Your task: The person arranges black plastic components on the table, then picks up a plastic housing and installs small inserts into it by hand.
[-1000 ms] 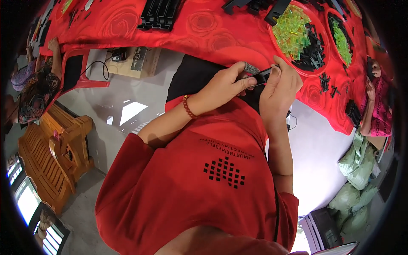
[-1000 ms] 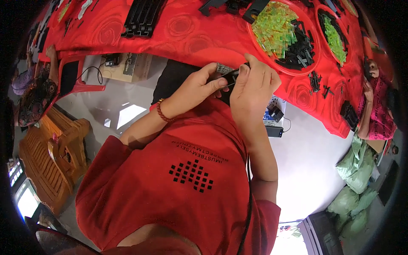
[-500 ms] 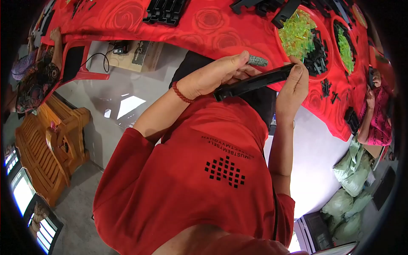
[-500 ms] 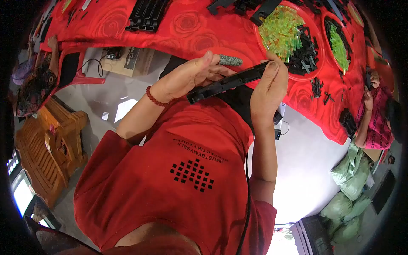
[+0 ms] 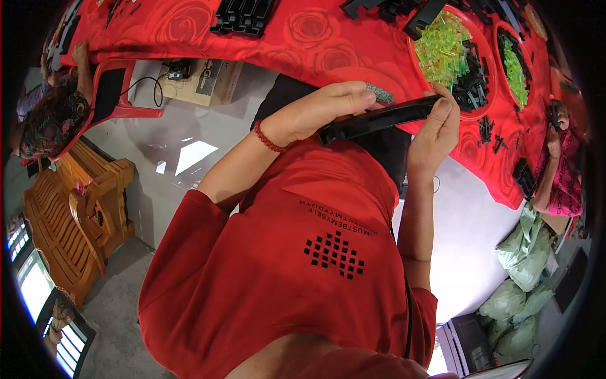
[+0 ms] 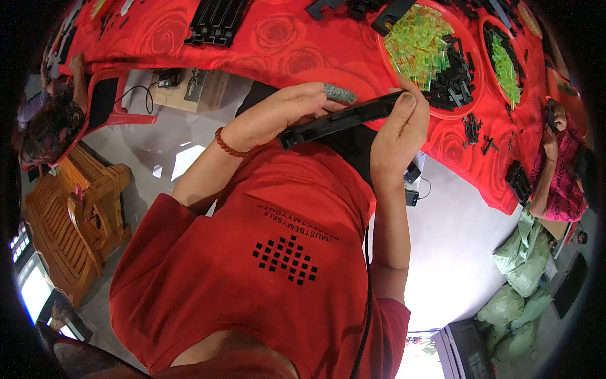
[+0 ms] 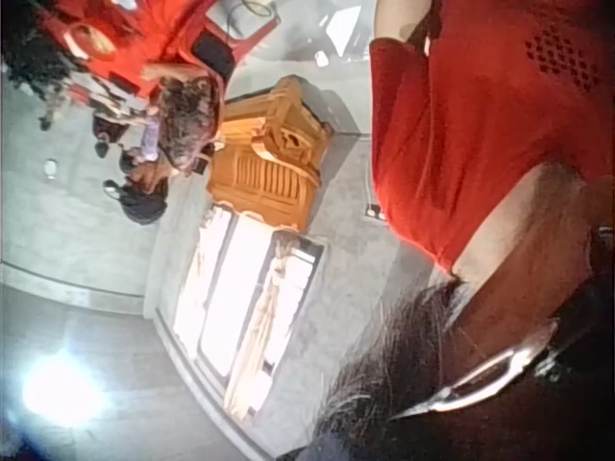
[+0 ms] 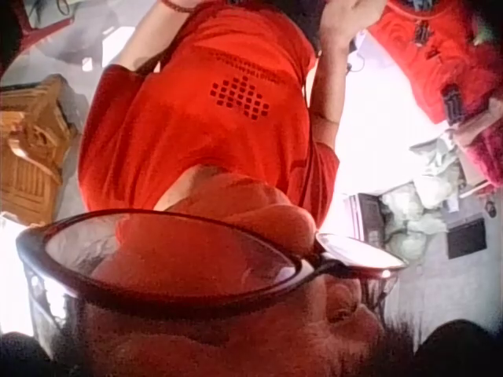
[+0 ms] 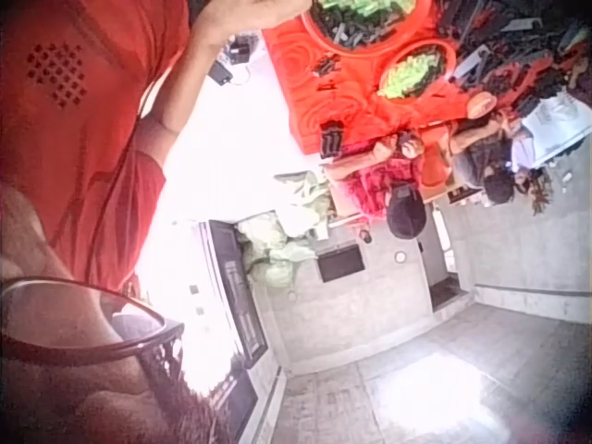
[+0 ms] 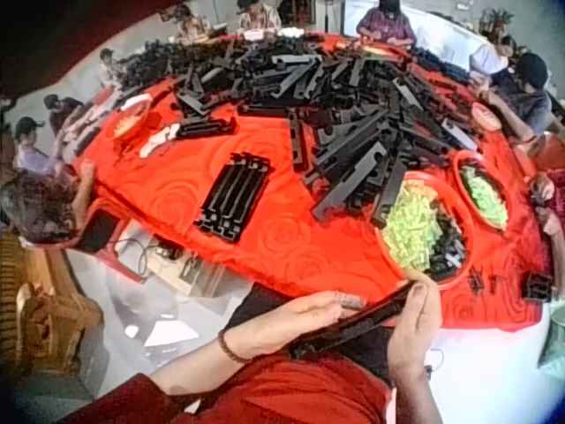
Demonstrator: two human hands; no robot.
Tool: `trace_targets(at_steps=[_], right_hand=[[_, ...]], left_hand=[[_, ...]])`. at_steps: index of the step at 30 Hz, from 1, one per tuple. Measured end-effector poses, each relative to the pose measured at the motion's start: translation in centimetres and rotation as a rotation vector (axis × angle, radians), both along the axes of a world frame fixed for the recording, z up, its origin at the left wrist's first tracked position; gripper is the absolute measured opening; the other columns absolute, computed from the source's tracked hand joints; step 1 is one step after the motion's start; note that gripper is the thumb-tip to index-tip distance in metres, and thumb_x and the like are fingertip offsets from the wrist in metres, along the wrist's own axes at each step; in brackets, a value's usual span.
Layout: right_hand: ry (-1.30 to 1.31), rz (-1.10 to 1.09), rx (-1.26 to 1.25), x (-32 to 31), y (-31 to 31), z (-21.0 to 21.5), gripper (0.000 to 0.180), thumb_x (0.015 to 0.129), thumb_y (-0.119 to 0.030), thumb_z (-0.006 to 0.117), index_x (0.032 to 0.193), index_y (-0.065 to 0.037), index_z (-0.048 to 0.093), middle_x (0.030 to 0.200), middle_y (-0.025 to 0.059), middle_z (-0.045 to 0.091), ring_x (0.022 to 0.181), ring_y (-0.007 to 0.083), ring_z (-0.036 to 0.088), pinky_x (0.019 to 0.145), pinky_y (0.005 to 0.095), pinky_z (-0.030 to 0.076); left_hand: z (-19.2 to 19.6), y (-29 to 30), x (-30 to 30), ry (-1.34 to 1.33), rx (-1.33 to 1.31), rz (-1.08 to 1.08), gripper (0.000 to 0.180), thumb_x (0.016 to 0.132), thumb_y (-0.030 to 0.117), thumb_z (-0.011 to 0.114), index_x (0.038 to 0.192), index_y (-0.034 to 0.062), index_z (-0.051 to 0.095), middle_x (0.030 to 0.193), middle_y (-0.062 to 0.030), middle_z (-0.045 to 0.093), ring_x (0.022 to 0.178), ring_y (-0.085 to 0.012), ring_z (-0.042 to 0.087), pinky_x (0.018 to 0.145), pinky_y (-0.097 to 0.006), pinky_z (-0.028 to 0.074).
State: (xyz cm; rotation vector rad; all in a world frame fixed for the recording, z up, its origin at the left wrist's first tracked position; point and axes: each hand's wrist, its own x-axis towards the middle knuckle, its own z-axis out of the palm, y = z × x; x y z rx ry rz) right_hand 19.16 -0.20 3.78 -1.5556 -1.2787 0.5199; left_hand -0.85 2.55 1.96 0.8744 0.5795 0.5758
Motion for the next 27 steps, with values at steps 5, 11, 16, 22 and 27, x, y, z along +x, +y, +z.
trace_targets(at_steps=[5, 11, 16, 22, 27], right_hand=[[0.057, -0.098, 0.057, 0.3, 0.1, 0.3, 0.033, 0.107, -0.018, 0.041, 0.120, 0.006, 0.058, 0.102, 0.0110, 0.062, 0.094, 0.0169, 0.056, 0.087, 0.0282, 0.044], [0.206, -0.191, 0.105, 1.1, 0.1, -0.2, 0.033, 0.108, -0.019, 0.040, 0.122, 0.007, 0.055, 0.109, 0.0122, 0.064, 0.098, 0.0166, 0.056, 0.092, 0.0289, 0.044], [0.406, -0.190, 0.037, -0.4, -0.9, -0.4, 0.032, 0.107, -0.018, 0.041, 0.123, 0.006, 0.055, 0.111, 0.0115, 0.063, 0.100, 0.0156, 0.055, 0.092, 0.0289, 0.044], [0.456, -0.077, -0.061, -1.8, -3.8, -1.4, 0.029, 0.106, -0.015, 0.043, 0.122, 0.006, 0.052, 0.113, 0.0122, 0.062, 0.102, 0.0140, 0.058, 0.091, 0.0278, 0.045], [0.515, 0.199, -0.209, -3.2, -5.8, 0.4, 0.026, 0.104, -0.007, 0.045, 0.126, 0.006, 0.043, 0.112, 0.0139, 0.059, 0.101, 0.0171, 0.064, 0.093, 0.0293, 0.048]], left_hand=[[-0.4, -0.7, -0.4, 0.257, 0.278, 0.170, 0.049, 0.098, 0.018, 0.061, 0.142, 0.0043, 0.045, 0.132, -0.0095, 0.057, 0.117, -0.0159, 0.056, 0.100, -0.029, 0.044], [-0.1, -3.5, -0.3, 0.337, 0.335, 0.973, 0.036, 0.097, 0.007, 0.059, 0.130, 0.0031, 0.046, 0.114, -0.0080, 0.058, 0.109, -0.0149, 0.058, 0.093, -0.029, 0.047], [-1.1, -4.2, 1.1, 0.059, -0.016, 0.506, 0.027, 0.103, 0.019, 0.054, 0.122, 0.0005, 0.050, 0.118, -0.0126, 0.061, 0.106, -0.0203, 0.064, 0.094, -0.035, 0.051], [-0.5, -2.2, 3.2, -0.085, 0.013, 0.519, 0.037, 0.105, 0.022, 0.050, 0.134, -0.0013, 0.048, 0.123, -0.0101, 0.060, 0.117, -0.0201, 0.059, 0.100, -0.036, 0.048], [0.3, -1.5, 3.1, -0.169, -0.006, 0.529, 0.037, 0.106, 0.024, 0.047, 0.133, -0.0009, 0.048, 0.123, -0.0111, 0.062, 0.115, -0.0196, 0.060, 0.100, -0.036, 0.049]])
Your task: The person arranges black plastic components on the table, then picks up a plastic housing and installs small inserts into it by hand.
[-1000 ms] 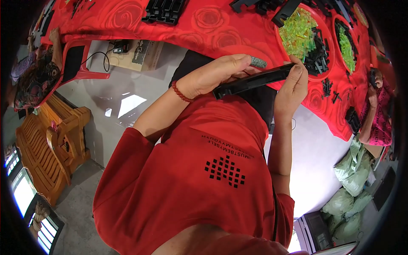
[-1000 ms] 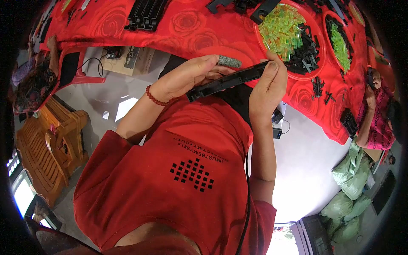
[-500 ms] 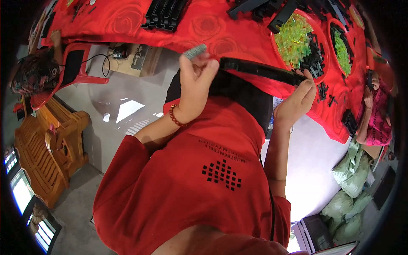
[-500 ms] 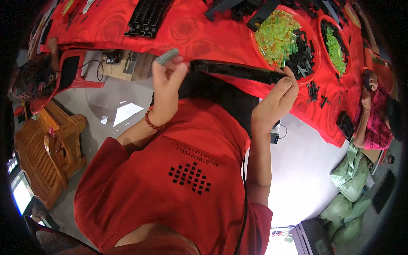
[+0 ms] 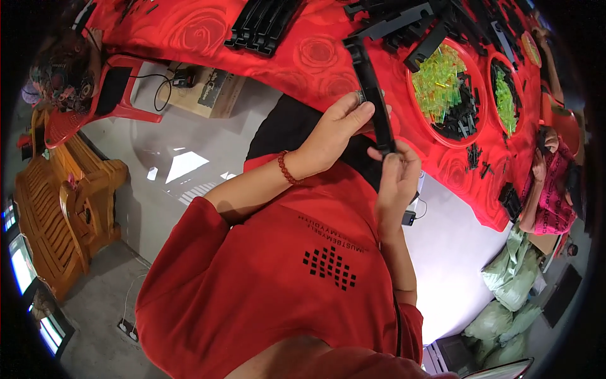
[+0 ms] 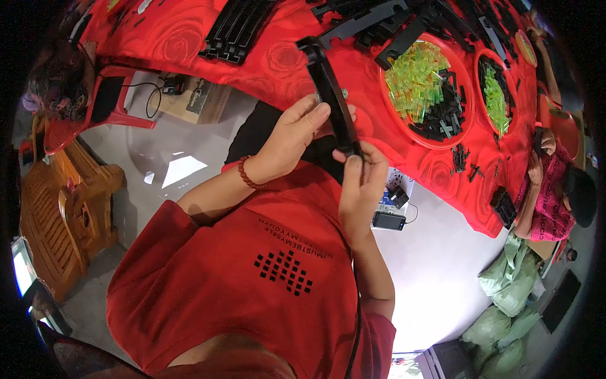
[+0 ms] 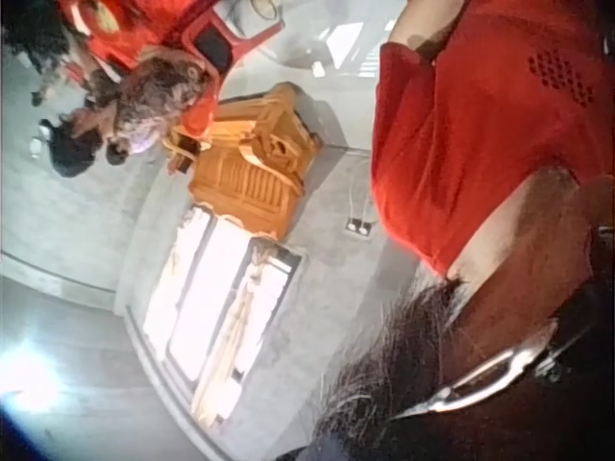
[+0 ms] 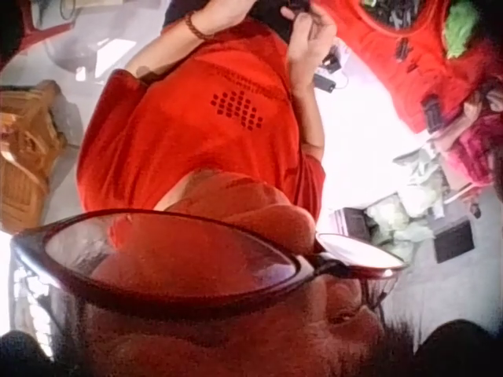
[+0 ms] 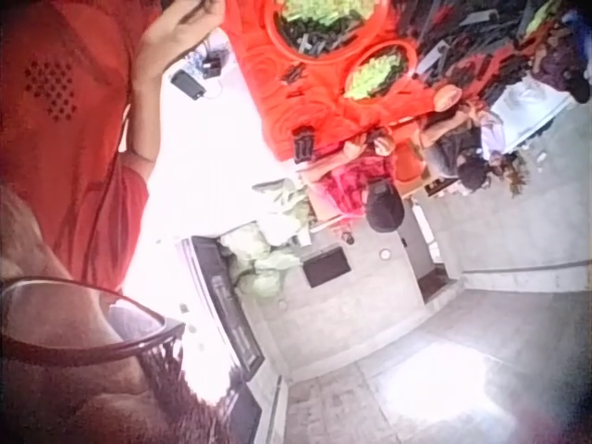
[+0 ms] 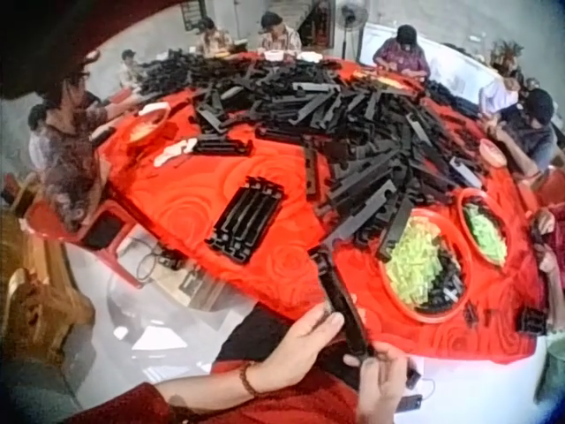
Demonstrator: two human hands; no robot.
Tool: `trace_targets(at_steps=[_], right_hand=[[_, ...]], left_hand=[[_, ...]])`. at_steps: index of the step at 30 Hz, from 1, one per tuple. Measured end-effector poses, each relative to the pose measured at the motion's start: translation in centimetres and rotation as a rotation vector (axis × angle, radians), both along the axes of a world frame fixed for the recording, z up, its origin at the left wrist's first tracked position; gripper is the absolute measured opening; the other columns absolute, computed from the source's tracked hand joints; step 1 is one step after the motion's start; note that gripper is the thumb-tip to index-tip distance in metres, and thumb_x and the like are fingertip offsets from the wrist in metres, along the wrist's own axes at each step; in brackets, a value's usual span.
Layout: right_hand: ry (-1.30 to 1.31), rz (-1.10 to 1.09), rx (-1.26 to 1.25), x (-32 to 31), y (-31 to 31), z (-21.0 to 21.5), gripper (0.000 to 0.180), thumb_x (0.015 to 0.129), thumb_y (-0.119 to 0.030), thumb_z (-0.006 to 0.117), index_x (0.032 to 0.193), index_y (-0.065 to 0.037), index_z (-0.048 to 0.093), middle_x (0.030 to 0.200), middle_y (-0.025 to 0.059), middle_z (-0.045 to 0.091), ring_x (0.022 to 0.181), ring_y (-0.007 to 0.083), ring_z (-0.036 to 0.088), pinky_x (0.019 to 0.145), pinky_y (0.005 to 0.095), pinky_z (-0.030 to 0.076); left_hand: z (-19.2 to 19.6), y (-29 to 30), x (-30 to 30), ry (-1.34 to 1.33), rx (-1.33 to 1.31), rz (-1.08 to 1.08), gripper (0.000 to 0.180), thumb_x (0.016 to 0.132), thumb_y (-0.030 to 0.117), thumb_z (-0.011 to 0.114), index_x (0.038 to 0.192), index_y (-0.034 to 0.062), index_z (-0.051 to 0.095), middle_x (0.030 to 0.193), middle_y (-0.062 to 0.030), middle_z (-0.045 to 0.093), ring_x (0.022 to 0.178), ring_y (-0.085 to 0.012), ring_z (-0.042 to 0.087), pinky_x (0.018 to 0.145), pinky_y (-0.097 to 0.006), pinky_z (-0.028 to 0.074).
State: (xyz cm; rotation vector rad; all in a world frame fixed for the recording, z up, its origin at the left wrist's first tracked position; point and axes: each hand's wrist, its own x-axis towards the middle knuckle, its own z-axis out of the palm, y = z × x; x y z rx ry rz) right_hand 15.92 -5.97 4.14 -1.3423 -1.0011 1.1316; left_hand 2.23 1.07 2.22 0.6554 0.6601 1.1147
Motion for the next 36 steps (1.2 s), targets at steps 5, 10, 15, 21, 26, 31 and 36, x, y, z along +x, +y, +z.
trace_targets(at_steps=[5, 10, 15, 21, 26, 31, 36], right_hand=[[-0.112, 0.197, -0.066, -0.2, -0.9, -0.9, 0.035, 0.097, -0.004, 0.058, 0.128, 0.006, 0.043, 0.117, 0.0132, 0.058, 0.102, 0.0170, 0.061, 0.092, 0.0291, 0.048], [-0.702, 0.411, 0.131, 1.2, -0.4, 0.2, 0.025, 0.093, -0.010, 0.064, 0.115, 0.000, 0.058, 0.099, 0.0113, 0.064, 0.089, 0.0251, 0.059, 0.089, 0.0357, 0.042], [-0.235, 0.032, 0.060, 1.8, 2.3, 1.3, 0.035, 0.102, -0.014, 0.052, 0.131, 0.004, 0.047, 0.110, 0.0123, 0.060, 0.098, 0.0175, 0.059, 0.092, 0.0306, 0.045], [-0.206, -0.068, 0.251, 1.4, 6.1, 3.2, 0.058, 0.100, -0.013, 0.056, 0.148, 0.003, 0.027, 0.122, 0.0142, 0.053, 0.105, 0.0175, 0.055, 0.095, 0.0322, 0.044], [-0.329, 0.037, 0.208, 0.5, 5.9, 2.6, 0.061, 0.099, -0.003, 0.056, 0.149, 0.003, 0.022, 0.116, 0.0134, 0.056, 0.099, 0.0192, 0.063, 0.093, 0.0321, 0.048], [-0.325, 0.072, 0.266, 0.0, 4.4, 2.0, 0.060, 0.099, -0.003, 0.053, 0.148, 0.003, 0.021, 0.112, 0.0128, 0.054, 0.098, 0.0195, 0.062, 0.091, 0.0334, 0.049], [-0.307, 0.070, 0.300, 0.2, 3.8, 1.4, 0.060, 0.096, 0.001, 0.054, 0.147, 0.004, 0.021, 0.112, 0.0133, 0.053, 0.098, 0.0205, 0.062, 0.090, 0.0339, 0.049]], left_hand=[[0.9, -0.4, 0.3, -0.006, -0.096, -0.012, 0.032, 0.106, 0.023, 0.045, 0.127, 0.0012, 0.051, 0.114, -0.0096, 0.064, 0.102, -0.0161, 0.063, 0.091, -0.032, 0.052], [1.3, -0.6, -0.2, 0.325, 0.030, -0.068, 0.024, 0.106, 0.024, 0.043, 0.111, 0.0033, 0.054, 0.093, -0.0038, 0.063, 0.081, -0.0092, 0.057, 0.073, -0.026, 0.049], [1.3, -1.0, -0.1, 0.481, 0.124, -0.110, 0.021, 0.104, 0.020, 0.044, 0.103, 0.0017, 0.054, 0.084, -0.0023, 0.061, 0.074, -0.0082, 0.056, 0.068, -0.025, 0.047], [0.8, -1.4, 0.0, 0.791, 0.357, -0.155, 0.017, 0.101, 0.013, 0.050, 0.093, -0.0009, 0.055, 0.077, -0.0014, 0.055, 0.072, -0.0090, 0.051, 0.066, -0.026, 0.045], [1.0, -1.8, 0.1, 0.575, 0.113, -0.138, 0.010, 0.098, 0.010, 0.060, 0.098, -0.0006, 0.060, 0.084, 0.0018, 0.060, 0.075, -0.0065, 0.051, 0.068, -0.025, 0.045], [-0.5, -2.5, 0.3, 0.235, -0.006, -0.107, 0.013, 0.098, 0.012, 0.062, 0.103, -0.0004, 0.064, 0.092, 0.0007, 0.063, 0.082, -0.0062, 0.057, 0.075, -0.024, 0.049], [-0.6, -2.6, 0.7, 0.174, -0.055, -0.096, 0.014, 0.093, 0.014, 0.070, 0.097, 0.0011, 0.065, 0.084, 0.0008, 0.063, 0.076, -0.0055, 0.056, 0.070, -0.022, 0.047]])
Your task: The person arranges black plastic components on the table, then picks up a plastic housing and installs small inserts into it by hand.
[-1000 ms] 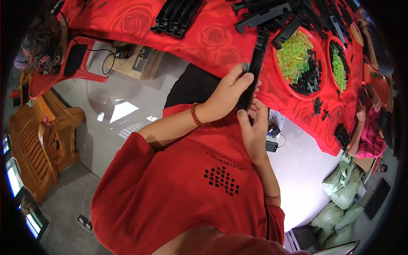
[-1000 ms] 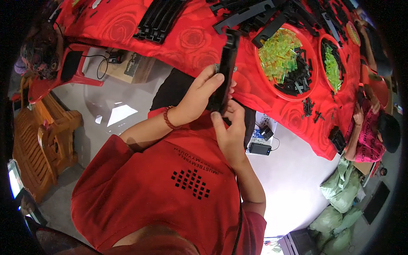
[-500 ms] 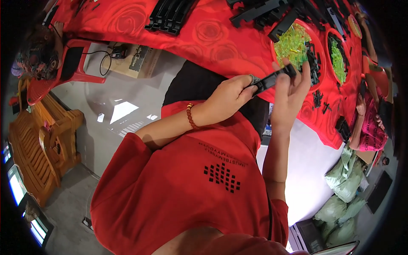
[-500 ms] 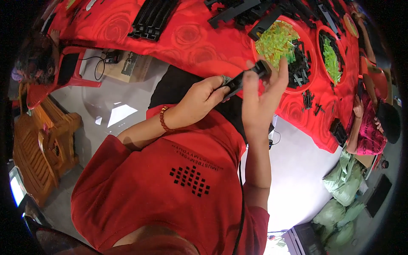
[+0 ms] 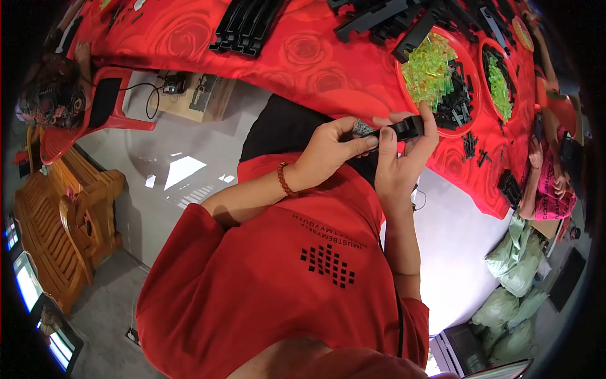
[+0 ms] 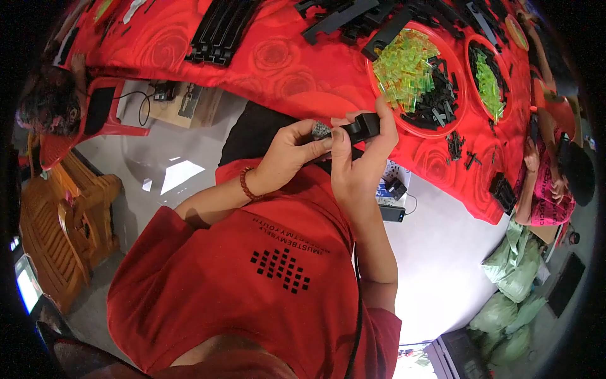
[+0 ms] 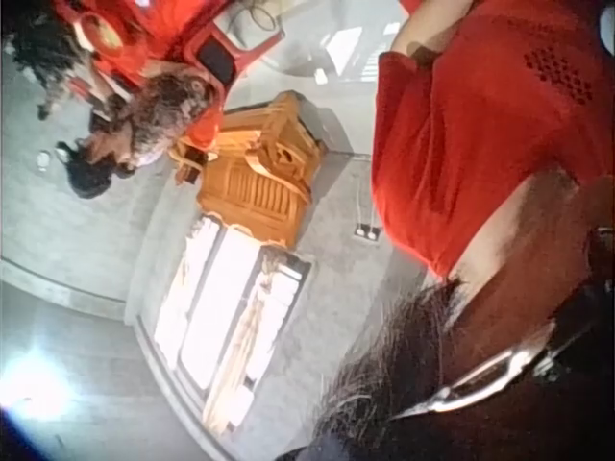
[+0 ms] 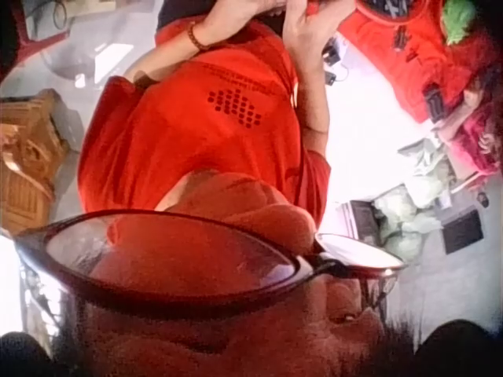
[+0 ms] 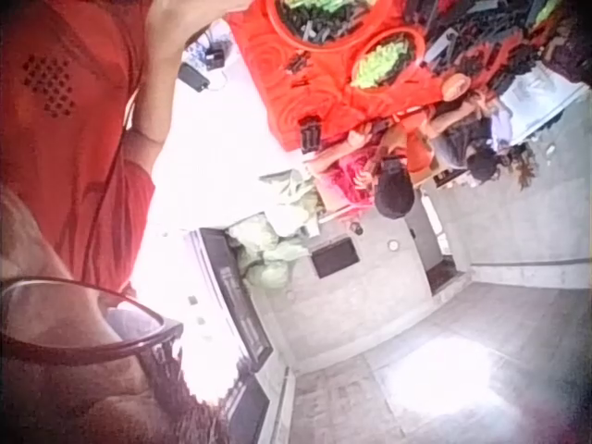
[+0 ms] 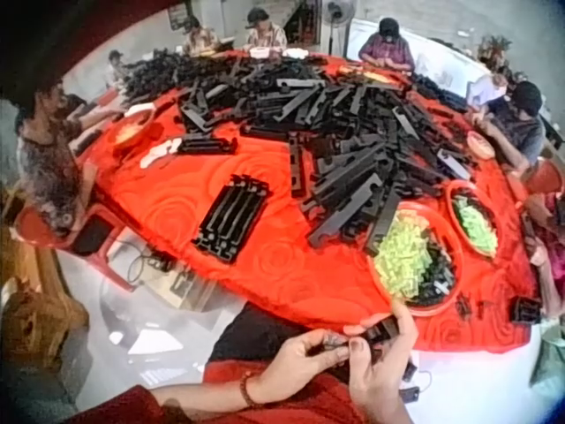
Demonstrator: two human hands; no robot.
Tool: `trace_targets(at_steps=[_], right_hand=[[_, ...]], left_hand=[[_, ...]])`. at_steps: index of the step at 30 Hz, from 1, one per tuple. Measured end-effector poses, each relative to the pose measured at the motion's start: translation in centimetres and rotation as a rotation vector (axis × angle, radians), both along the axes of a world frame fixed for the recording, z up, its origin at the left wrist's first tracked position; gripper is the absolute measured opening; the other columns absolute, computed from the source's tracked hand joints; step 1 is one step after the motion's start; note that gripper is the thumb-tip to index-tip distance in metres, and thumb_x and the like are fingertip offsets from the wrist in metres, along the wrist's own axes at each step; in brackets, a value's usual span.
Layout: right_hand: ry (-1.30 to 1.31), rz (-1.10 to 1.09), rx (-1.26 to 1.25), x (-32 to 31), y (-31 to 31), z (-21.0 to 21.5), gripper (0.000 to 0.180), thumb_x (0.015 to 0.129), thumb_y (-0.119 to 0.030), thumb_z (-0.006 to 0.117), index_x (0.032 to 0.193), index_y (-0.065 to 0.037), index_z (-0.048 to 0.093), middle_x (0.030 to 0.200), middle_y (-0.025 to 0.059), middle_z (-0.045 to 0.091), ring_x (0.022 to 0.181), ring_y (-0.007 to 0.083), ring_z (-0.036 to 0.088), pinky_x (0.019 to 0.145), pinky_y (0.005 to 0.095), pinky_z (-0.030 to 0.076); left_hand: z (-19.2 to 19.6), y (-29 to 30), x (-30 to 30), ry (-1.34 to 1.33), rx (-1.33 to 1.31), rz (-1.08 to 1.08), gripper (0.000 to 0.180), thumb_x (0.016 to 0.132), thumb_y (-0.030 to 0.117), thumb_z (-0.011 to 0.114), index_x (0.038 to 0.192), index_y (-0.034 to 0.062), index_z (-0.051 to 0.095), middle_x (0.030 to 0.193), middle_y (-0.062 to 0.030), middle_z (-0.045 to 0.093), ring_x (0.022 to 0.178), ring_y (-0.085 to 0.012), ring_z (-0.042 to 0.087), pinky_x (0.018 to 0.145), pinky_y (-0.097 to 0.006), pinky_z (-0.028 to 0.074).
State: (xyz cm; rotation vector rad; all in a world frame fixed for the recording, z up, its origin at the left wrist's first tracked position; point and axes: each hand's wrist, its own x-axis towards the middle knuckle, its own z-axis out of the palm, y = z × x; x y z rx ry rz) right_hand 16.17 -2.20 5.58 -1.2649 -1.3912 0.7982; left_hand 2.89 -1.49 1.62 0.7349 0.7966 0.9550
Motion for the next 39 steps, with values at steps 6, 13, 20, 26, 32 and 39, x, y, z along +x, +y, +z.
trace_targets(at_steps=[6, 13, 20, 26, 32, 39], right_hand=[[-0.105, -0.025, 0.130, 0.2, -0.9, -1.3, 0.057, 0.092, -0.002, 0.063, 0.140, 0.006, 0.031, 0.108, 0.0142, 0.055, 0.095, 0.0213, 0.059, 0.090, 0.0355, 0.046], [-0.287, 0.011, 0.060, 0.1, -2.5, -1.3, 0.052, 0.095, 0.004, 0.054, 0.140, 0.004, 0.028, 0.112, 0.0153, 0.049, 0.096, 0.0201, 0.060, 0.087, 0.0326, 0.051], [-0.290, -0.111, -0.053, 0.2, -1.8, -1.2, 0.056, 0.091, -0.004, 0.064, 0.138, 0.005, 0.036, 0.106, 0.0161, 0.060, 0.104, 0.0276, 0.048, 0.096, 0.0415, 0.036], [-0.018, -0.052, -0.151, 0.5, -0.6, -0.5, 0.052, 0.099, -0.006, 0.056, 0.142, 0.004, 0.029, 0.113, 0.0151, 0.056, 0.102, 0.0222, 0.062, 0.094, 0.0353, 0.045], [0.128, 0.000, -0.155, 1.2, 0.2, -0.6, 0.052, 0.101, -0.005, 0.053, 0.143, 0.005, 0.026, 0.114, 0.0146, 0.054, 0.104, 0.0228, 0.064, 0.090, 0.0333, 0.051], [0.028, 0.018, -0.034, 0.0, -1.0, -0.8, 0.055, 0.097, 0.001, 0.053, 0.143, 0.005, 0.024, 0.114, 0.0166, 0.054, 0.106, 0.0247, 0.063, 0.093, 0.0357, 0.049]], left_hand=[[-0.4, -0.6, 0.0, -0.090, -0.007, 0.036, 0.030, 0.091, 0.008, 0.071, 0.115, 0.0015, 0.054, 0.084, -0.0018, 0.064, 0.079, -0.0066, 0.059, 0.071, -0.022, 0.048], [-1.7, -1.9, 0.1, -0.104, -0.104, 0.017, 0.042, 0.092, 0.005, 0.069, 0.124, 0.0006, 0.042, 0.088, -0.0059, 0.065, 0.081, -0.0093, 0.061, 0.073, -0.022, 0.048], [-3.5, -0.8, 0.0, -0.088, -0.056, -0.146, 0.029, 0.096, 0.011, 0.066, 0.120, 0.0020, 0.053, 0.103, -0.0036, 0.065, 0.093, -0.0088, 0.061, 0.083, -0.023, 0.049], [-2.1, 0.1, -0.4, -0.062, -0.102, -0.191, 0.026, 0.096, 0.011, 0.064, 0.119, 0.0021, 0.058, 0.102, -0.0016, 0.063, 0.090, -0.0076, 0.059, 0.084, -0.023, 0.050], [-0.8, 0.3, -1.0, 0.029, -0.067, -0.197, 0.021, 0.096, 0.010, 0.064, 0.114, 0.0006, 0.061, 0.100, -0.0015, 0.064, 0.091, -0.0083, 0.060, 0.086, -0.025, 0.050], [-0.5, -0.6, -1.0, 0.302, 0.152, -0.045, 0.023, 0.092, 0.004, 0.067, 0.113, -0.0006, 0.060, 0.098, -0.0026, 0.065, 0.091, -0.0091, 0.061, 0.084, -0.025, 0.050]])
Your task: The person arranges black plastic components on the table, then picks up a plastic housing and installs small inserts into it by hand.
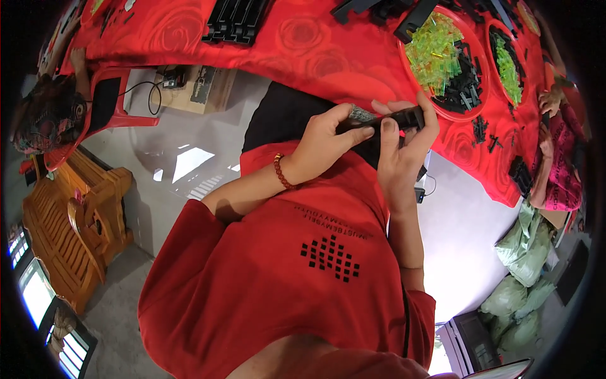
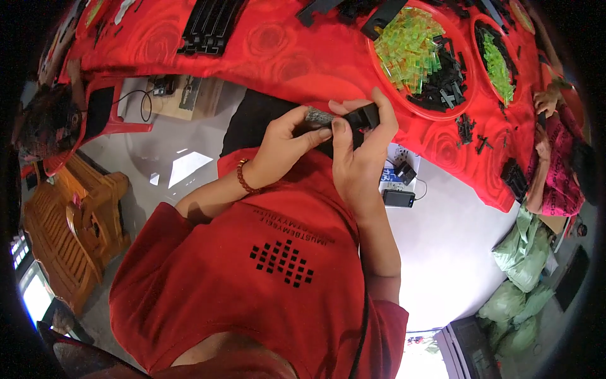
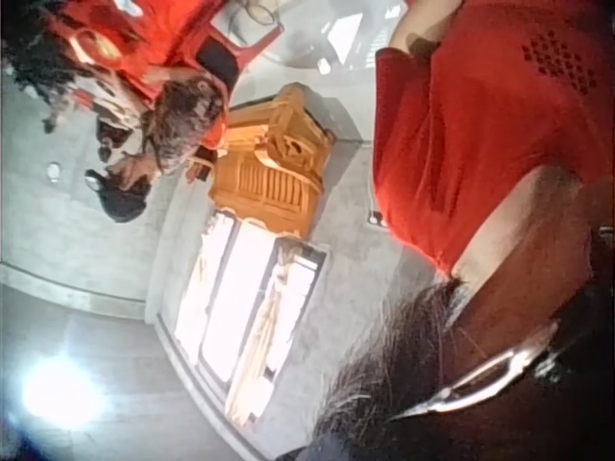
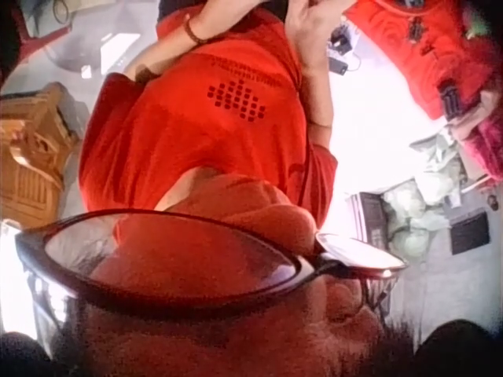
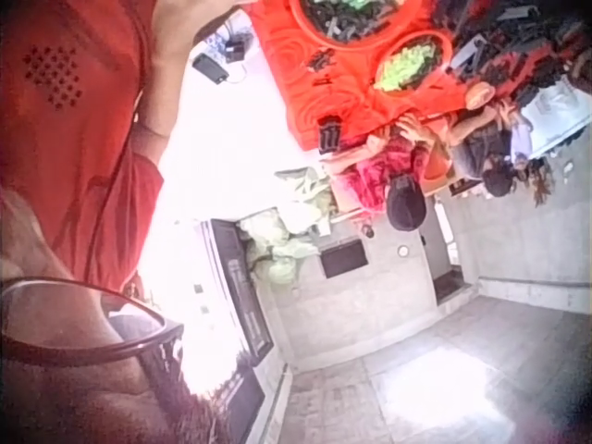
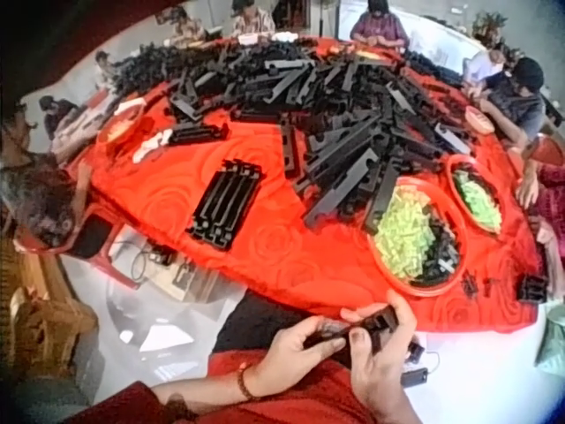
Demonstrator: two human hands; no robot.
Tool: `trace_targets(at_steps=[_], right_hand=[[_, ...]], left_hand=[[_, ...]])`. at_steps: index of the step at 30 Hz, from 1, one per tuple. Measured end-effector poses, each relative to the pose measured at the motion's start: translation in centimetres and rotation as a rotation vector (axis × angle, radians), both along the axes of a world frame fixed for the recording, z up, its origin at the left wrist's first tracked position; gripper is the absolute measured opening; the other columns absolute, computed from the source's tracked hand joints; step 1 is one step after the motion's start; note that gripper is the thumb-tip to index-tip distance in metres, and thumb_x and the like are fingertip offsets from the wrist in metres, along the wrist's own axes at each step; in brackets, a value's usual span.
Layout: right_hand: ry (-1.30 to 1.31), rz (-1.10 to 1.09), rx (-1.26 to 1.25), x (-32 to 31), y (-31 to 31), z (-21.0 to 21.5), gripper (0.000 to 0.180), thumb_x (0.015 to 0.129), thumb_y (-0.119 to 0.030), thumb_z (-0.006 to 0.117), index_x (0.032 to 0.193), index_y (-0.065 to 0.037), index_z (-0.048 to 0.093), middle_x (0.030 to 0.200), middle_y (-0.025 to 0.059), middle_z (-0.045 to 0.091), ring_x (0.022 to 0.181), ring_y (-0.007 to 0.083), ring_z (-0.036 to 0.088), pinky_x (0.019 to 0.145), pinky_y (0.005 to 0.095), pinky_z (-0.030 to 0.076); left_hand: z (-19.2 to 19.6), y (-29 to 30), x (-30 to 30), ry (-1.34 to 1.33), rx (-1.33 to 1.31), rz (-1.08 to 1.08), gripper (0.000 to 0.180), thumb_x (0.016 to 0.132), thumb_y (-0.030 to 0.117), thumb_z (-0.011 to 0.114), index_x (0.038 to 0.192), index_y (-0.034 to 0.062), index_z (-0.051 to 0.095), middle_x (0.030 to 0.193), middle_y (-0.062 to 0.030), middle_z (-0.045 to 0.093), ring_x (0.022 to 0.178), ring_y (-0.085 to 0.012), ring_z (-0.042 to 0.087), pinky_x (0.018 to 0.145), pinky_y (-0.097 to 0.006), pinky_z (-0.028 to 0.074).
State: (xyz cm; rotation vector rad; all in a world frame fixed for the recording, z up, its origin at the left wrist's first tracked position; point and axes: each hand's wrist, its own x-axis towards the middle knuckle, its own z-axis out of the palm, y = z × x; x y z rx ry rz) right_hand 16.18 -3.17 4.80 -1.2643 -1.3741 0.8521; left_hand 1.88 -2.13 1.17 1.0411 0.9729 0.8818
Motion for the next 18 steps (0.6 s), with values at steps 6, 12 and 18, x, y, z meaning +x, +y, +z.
trace_targets(at_steps=[6, 12, 18], right_hand=[[-0.079, 0.007, 0.175, -0.1, -1.3, -0.4, 0.054, 0.095, 0.001, 0.056, 0.139, 0.006, 0.023, 0.109, 0.0170, 0.057, 0.096, 0.0207, 0.060, 0.091, 0.0330, 0.048], [-0.079, -0.007, 0.076, -0.4, -2.6, -1.1, 0.051, 0.099, -0.002, 0.051, 0.140, 0.001, 0.021, 0.106, 0.0162, 0.055, 0.096, 0.0212, 0.062, 0.091, 0.0355, 0.048], [-0.130, -0.020, 0.117, -0.1, -2.6, -2.2, 0.052, 0.093, 0.005, 0.058, 0.135, 0.005, 0.026, 0.103, 0.0164, 0.057, 0.090, 0.0227, 0.064, 0.082, 0.0331, 0.051]], left_hand=[[0.4, -0.7, -0.1, -0.198, -0.003, 0.113, 0.047, 0.084, -0.001, 0.075, 0.120, 0.0041, 0.044, 0.088, -0.0057, 0.069, 0.084, -0.0084, 0.063, 0.075, -0.024, 0.049], [-0.5, -1.1, -0.6, -0.255, -0.125, 0.046, 0.044, 0.084, 0.001, 0.076, 0.116, 0.0032, 0.045, 0.088, -0.0045, 0.067, 0.082, -0.0077, 0.062, 0.075, -0.023, 0.049], [-1.6, -0.7, -1.0, -0.232, -0.161, -0.079, 0.019, 0.088, 0.004, 0.074, 0.097, 0.0062, 0.058, 0.088, 0.0034, 0.062, 0.084, -0.0034, 0.057, 0.075, -0.020, 0.048]])
